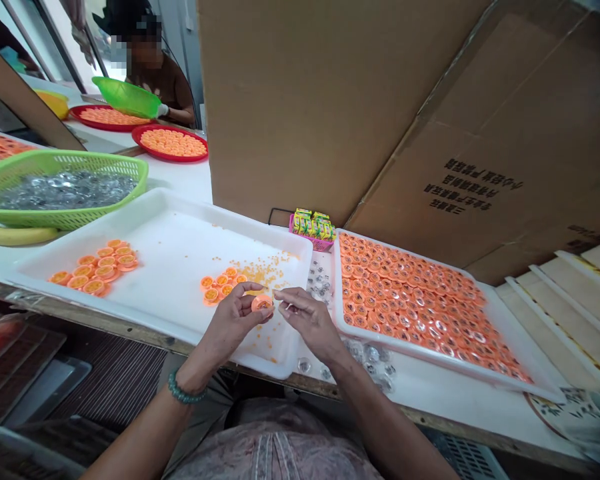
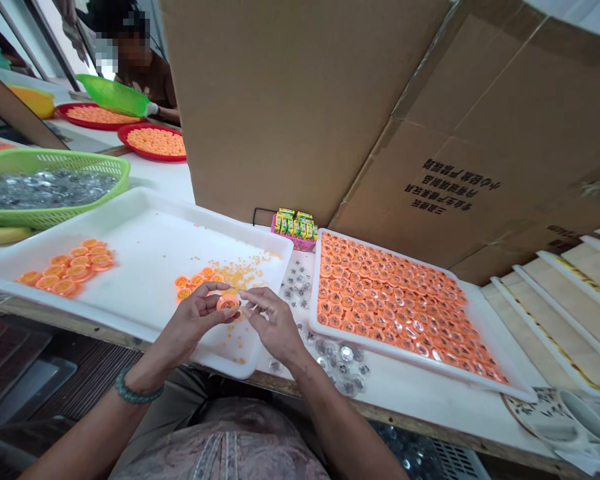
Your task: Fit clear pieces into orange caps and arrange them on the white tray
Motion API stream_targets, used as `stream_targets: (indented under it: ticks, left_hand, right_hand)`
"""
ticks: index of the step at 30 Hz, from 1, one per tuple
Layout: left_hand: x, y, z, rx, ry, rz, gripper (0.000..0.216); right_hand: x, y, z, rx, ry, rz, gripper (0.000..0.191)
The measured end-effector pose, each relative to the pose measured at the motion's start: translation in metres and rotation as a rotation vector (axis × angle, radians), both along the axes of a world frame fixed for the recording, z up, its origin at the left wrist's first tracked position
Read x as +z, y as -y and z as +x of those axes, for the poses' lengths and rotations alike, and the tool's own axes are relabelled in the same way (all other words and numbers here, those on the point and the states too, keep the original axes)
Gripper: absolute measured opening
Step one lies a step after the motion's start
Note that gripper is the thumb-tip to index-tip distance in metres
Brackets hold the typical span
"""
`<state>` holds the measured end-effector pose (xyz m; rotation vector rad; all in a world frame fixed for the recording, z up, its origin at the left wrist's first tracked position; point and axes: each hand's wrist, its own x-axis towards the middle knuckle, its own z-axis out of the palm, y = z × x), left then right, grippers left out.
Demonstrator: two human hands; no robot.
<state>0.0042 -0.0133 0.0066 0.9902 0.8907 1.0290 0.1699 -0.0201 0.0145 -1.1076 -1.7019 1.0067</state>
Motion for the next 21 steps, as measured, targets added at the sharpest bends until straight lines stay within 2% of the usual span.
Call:
stream_targets:
  ticks: [2, 6, 13, 17, 21]
  left_hand:
    - [0.0, 0.001, 0.001, -0.006, -0.035, 0.014, 0.048]
    - [-0.002, 0.001, 0.0, 0.011, -0.102, 0.043, 0.045]
    - [-0.007, 0.003, 0.0, 0.003, -0.148, 0.109, 0.035]
    - [-0.005, 0.007, 0.001, 0.006, -0.273, 0.178, 0.033]
    - [-0.006, 0.009, 0.0, 0.0, -0.356, 0.223, 0.032]
  right_hand:
    - [0.002, -0.002, -0.001, -0.046, -0.009, -0.007, 0.022]
    - [0.001, -0.002, -0.007, -0.074, 0.022, 0.08, 0.012]
    - [0.002, 0.008, -0.006, -0.095, 0.065, 0.22, 0.013]
    - [0.002, 0.008, -0.006, -0.102, 0.04, 0.19, 0.01]
    - [-0.002, 0.005, -0.01, -0.13, 0.003, 0.093, 0.008]
